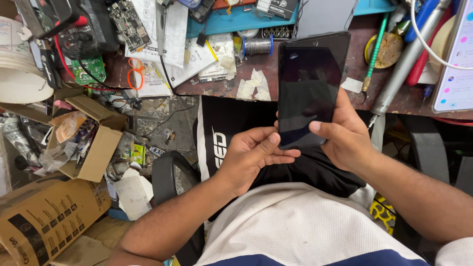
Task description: The person solders a small component onto the exposed board of a disassembled smartphone resting on their lap, using a soldering iron and tweezers. They power the phone on, navigate its settings and lock screen to test it, then resume soldering and handling the small part by hand.
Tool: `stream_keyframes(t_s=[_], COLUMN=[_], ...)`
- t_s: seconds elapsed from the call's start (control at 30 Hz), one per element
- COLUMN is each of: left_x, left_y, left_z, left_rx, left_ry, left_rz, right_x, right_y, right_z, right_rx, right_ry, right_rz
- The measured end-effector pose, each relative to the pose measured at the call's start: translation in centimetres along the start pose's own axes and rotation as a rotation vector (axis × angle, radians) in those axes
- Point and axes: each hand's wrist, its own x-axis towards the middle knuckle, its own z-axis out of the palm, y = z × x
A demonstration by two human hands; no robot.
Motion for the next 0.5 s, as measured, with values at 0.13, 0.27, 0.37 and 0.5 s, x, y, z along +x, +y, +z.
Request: stream_keyframes(t_s=[0.13, 0.27, 0.37, 0.5], left_x=[0.0, -0.1, 0.0, -0.1], left_y=[-0.1, -0.3, -0.5, -0.6], left_z=[0.1, 0.0, -0.1, -0.1], left_rx=[0.024, 0.030, 0.038, 0.053], left_ry=[0.024, 0.007, 0.010, 0.020], left_rz=[0.010, 0.026, 0.036, 0.035], right_x=[0.0, -0.1, -0.2, -0.5], right_y=[0.1, 0.3, 0.5, 1.2], right_z=[0.2, 0.3, 0.3, 0.5], right_rx=[-0.005, -0.028, -0.060, -0.089], right_ry=[-0.030, -0.028, -0.013, 0.030], right_rz=[-0.037, -0.035, -0.034, -0.064])
